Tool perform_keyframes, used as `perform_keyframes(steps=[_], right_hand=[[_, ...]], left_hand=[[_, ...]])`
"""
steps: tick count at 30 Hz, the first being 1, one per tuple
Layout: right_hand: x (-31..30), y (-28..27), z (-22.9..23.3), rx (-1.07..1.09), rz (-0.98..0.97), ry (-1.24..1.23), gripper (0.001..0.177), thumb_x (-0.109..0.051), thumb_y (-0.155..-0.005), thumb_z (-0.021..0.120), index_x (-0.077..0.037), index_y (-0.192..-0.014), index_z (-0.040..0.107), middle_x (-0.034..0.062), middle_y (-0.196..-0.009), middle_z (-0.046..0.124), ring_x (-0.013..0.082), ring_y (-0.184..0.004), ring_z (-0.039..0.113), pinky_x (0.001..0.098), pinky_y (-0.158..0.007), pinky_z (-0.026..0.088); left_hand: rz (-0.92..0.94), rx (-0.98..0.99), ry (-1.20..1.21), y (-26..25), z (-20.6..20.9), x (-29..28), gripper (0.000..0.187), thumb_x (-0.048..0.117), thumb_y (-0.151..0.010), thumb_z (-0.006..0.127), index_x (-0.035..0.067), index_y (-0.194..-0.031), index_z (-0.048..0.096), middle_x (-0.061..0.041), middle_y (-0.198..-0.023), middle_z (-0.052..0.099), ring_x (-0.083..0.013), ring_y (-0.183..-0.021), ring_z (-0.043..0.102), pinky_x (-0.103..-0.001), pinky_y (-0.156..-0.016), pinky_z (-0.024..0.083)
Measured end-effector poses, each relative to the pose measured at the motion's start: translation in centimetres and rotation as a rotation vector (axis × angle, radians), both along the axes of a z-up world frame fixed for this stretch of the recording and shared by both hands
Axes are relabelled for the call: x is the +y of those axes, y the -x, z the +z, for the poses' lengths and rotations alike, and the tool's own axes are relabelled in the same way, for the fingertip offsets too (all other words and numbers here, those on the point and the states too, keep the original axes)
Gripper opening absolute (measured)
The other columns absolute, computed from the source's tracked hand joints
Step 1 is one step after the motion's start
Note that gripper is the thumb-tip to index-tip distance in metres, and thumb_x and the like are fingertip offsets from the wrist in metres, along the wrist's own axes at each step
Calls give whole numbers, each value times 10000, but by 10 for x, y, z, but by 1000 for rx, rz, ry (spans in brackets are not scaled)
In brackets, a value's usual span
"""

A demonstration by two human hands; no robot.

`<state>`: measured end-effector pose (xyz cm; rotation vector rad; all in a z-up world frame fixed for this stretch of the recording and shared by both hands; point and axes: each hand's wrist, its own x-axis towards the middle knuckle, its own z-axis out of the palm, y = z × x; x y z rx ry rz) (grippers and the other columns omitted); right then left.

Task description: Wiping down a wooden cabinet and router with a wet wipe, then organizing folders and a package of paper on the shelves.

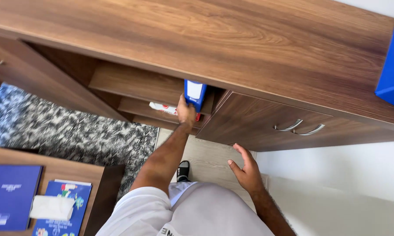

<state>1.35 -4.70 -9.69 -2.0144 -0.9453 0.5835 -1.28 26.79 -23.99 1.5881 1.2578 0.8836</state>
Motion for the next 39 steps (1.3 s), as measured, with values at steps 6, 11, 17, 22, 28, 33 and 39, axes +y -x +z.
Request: perform_keyframes(steps=[6, 11, 17, 22, 28, 33, 39], right_hand=[[-14, 5, 0, 44, 148, -88, 596, -186, -904, 731, -19, -1435, 519, 153, -1449, 599, 272, -1366, 551, 395, -1120, 434], [-26, 6, -2, -4, 295, -128, 594, -171, -898, 735, -14, -1430, 524, 159, -1422, 611, 255, -1349, 559, 387, -1123, 427], [-31, 19, -14, 167, 444, -133, 606, -148, -889, 729, -28, -1439, 504, 145, -1444, 589, 246, -1372, 536, 372, -1110, 444], [-28, 40, -12, 166, 573, -122, 594, -154, -903, 739, -40, -1442, 516, 130, -1443, 597, 242, -1380, 534, 365, -1126, 429], [-47, 43, -11, 137, 597, -166, 592, -164, -905, 740, -43, -1440, 519, 112, -1434, 612, 233, -1357, 555, 366, -1121, 436], [-82, 26, -1, 71, 433, -179, 582, -199, -910, 736, -50, -1433, 529, 113, -1434, 616, 239, -1362, 554, 370, -1122, 438], [-143, 2, 27, 124, 151, -118, 596, -245, -913, 716, -74, -1444, 507, 99, -1472, 566, 242, -1406, 500, 385, -1080, 470]], left_hand=[[67, -117, 94, 100, 11, -50, 473, -57, -836, 555, 50, -1293, 609, -168, -1121, 734, -291, -1077, 709, -380, -969, 514], [134, -107, 44, 184, 3, -108, 459, -52, -843, 583, 42, -1291, 609, -146, -1131, 739, -245, -1067, 701, -368, -930, 527], [296, -45, 323, 267, 68, -201, 359, -85, -917, 518, 34, -1236, 633, -140, -963, 741, -234, -785, 666, -359, -655, 524], [329, -299, 269, 307, 102, -250, 379, -85, -923, 498, 48, -1264, 595, -77, -1038, 723, -138, -832, 698, -301, -655, 589], [138, -376, 150, 303, 221, -244, 395, -94, -907, 541, 31, -1281, 570, -72, -1100, 720, -161, -899, 737, -309, -695, 634], [-55, -304, -20, 234, 318, -214, 348, -97, -919, 579, 10, -1250, 583, -93, -1100, 720, -152, -918, 747, -277, -671, 650], [-361, -452, -75, 83, 363, -180, 353, -92, -951, 599, 17, -1286, 593, -97, -1005, 727, -124, -775, 680, -269, -583, 568]])
